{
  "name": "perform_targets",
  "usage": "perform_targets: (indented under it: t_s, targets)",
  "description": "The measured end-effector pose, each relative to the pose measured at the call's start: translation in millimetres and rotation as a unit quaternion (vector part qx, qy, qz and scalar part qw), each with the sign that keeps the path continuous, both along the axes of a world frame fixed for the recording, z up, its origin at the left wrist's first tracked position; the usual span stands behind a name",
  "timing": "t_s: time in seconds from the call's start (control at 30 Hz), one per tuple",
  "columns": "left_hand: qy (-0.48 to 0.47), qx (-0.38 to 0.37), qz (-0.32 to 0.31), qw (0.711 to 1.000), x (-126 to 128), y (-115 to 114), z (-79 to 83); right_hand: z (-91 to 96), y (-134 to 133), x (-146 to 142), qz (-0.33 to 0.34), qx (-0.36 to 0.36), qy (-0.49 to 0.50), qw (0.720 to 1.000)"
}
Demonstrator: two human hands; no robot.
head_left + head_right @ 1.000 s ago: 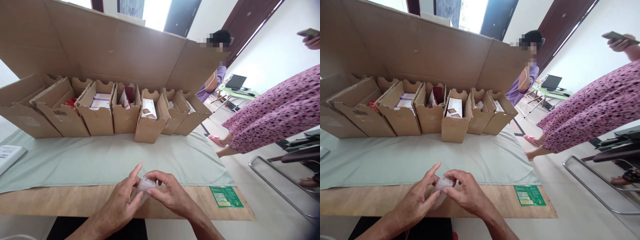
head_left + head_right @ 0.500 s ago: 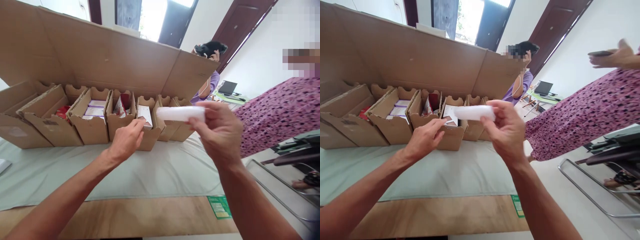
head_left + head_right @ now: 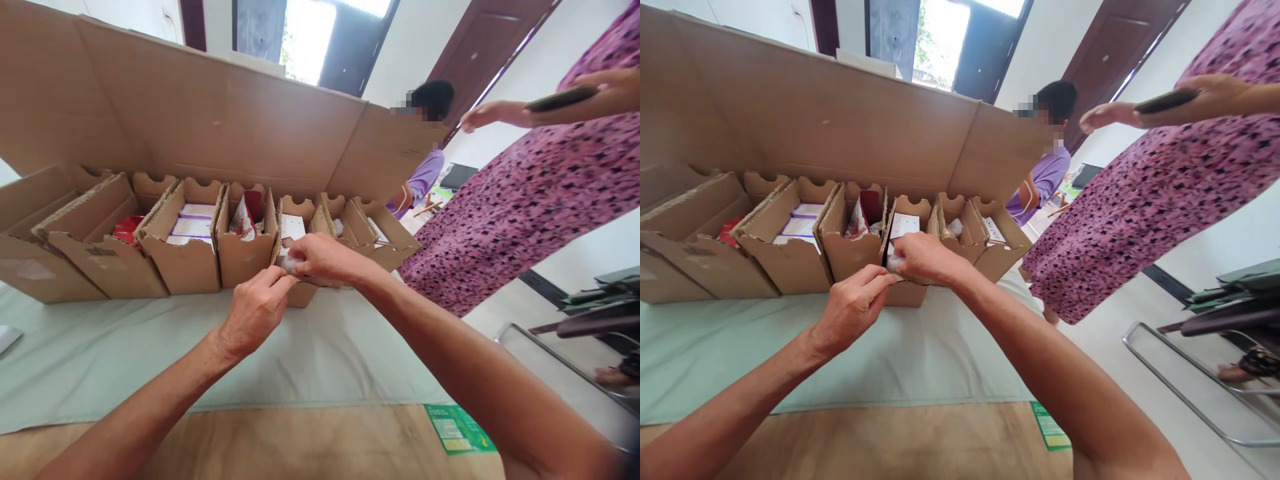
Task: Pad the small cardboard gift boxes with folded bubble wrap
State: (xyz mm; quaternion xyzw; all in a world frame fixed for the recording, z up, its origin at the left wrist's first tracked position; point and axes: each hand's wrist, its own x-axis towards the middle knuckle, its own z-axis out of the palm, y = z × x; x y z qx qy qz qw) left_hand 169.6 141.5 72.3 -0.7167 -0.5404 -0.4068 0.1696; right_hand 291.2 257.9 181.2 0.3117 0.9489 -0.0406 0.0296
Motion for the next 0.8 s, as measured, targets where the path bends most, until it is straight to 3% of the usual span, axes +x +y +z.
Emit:
perform_targets:
  t_s: [0.17,0.47,0.6,0.7,0.8]
  targets:
    - [-0.016,-0.002,-0.012,1.000,-0.6,-2.0,-6.1,-4.9,-5.3,-11.3,-0.036,0.088,-0.070,0.993]
    - [-0.068,0.007,-0.033,0.997,0.5,-2.4,-9.2,-25.2,0.6,-12.0,-0.041,0.037,-0.030,0.998]
    - [-0.088,0.006,-0.045,0.995,2.0,-3.2,-9.6,-20.4,-1.3,-9.3,-0.021,0.025,-0.021,0.999]
    - [-0.116,0.014,-0.042,0.992,1.7,-8.9,-10.4,-7.9,-16.0,6.3,-0.034,0.061,0.049,0.996]
    - [-0.169,0.019,-0.028,0.985,-3.6,-18.6,-16.0,-1.3,-38.1,43.7,-0.058,0.110,0.150,0.981]
